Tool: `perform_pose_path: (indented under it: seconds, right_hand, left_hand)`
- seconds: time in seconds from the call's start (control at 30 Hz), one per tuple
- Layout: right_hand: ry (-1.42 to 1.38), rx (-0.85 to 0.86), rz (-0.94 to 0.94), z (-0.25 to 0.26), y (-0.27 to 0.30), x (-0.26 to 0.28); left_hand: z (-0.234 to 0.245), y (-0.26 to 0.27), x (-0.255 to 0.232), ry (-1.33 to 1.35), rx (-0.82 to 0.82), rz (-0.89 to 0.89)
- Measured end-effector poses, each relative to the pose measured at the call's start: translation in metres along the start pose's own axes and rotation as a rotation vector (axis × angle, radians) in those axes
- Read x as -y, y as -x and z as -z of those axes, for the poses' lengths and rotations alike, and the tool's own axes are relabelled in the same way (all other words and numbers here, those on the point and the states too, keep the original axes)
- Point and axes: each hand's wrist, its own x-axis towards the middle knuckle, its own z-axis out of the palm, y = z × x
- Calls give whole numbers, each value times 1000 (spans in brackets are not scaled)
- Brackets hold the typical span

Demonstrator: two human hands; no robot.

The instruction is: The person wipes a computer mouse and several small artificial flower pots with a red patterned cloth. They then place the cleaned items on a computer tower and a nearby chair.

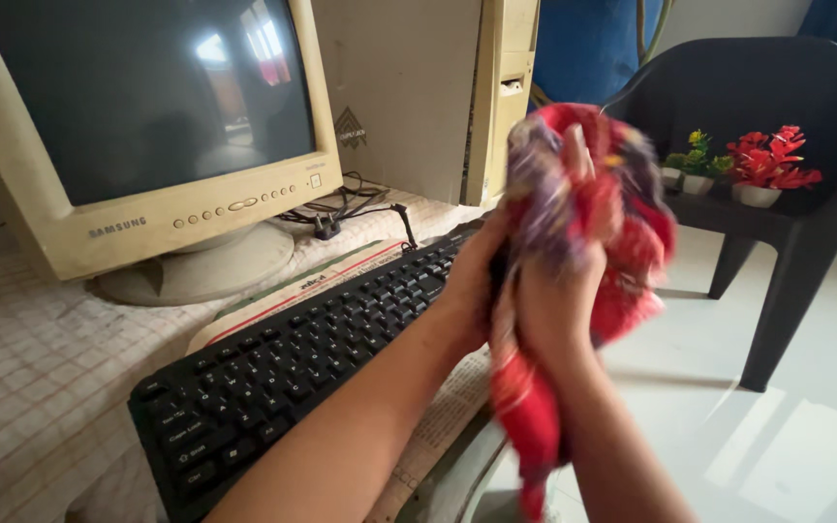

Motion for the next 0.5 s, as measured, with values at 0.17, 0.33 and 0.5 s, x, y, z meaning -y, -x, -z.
perform_pose_path:
  seconds: [0.17,0.33,0.5]
  right_hand:
    - [-64,20,-359,-9,5,4]
    - [224,262,-124,5,71,32]
    - [152,389,-127,31,89,42]
  left_hand:
    - [-26,20,-22,102,-29,-5]
    - [-27,25,-53,289,15,-28]
    - [-17,21,-52,162,-178,-214]
